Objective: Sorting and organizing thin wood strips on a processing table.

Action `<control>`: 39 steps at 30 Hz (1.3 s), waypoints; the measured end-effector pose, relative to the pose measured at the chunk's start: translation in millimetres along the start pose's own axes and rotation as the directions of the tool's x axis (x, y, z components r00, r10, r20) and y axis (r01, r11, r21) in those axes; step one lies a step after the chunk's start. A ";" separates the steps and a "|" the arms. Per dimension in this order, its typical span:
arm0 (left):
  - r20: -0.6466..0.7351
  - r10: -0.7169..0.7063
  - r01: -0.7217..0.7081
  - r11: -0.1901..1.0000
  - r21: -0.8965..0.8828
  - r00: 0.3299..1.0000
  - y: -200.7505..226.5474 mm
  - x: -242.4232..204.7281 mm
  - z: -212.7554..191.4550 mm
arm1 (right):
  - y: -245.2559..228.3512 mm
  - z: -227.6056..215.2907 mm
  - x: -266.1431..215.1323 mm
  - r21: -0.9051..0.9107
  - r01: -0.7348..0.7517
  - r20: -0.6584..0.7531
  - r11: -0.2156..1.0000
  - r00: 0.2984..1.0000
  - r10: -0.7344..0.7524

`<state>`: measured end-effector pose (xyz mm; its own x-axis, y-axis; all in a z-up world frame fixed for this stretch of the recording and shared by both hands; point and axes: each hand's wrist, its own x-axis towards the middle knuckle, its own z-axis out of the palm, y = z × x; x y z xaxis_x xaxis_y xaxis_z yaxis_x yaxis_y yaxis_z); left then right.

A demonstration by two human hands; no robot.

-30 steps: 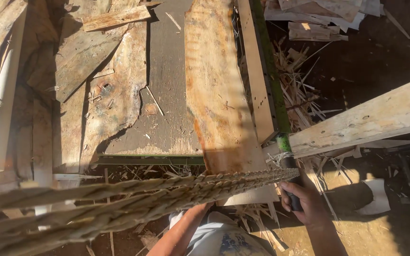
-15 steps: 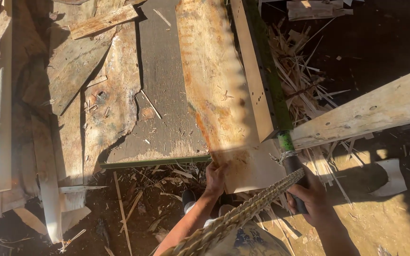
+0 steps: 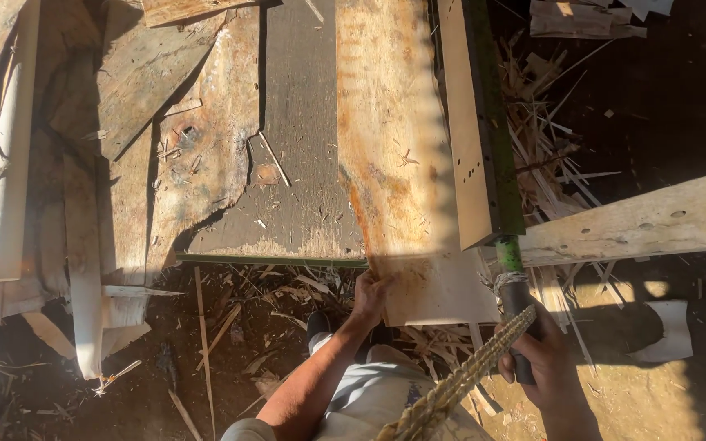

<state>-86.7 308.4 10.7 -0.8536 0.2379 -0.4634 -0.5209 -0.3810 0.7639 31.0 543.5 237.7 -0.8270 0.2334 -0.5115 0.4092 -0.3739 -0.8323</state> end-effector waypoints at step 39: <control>-0.151 0.100 -0.025 0.901 0.433 0.983 8.3 -31.0 6.8 | 16.9 -5.7 22.7 -0.641 0.175 0.041 0.748 0.980 -0.194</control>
<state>-64.5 304.0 34.5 -0.8922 0.0608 -0.4476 -0.4460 0.0376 0.8942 21.3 547.6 210.8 -0.9059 0.2640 -0.3310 0.4082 0.3364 -0.8487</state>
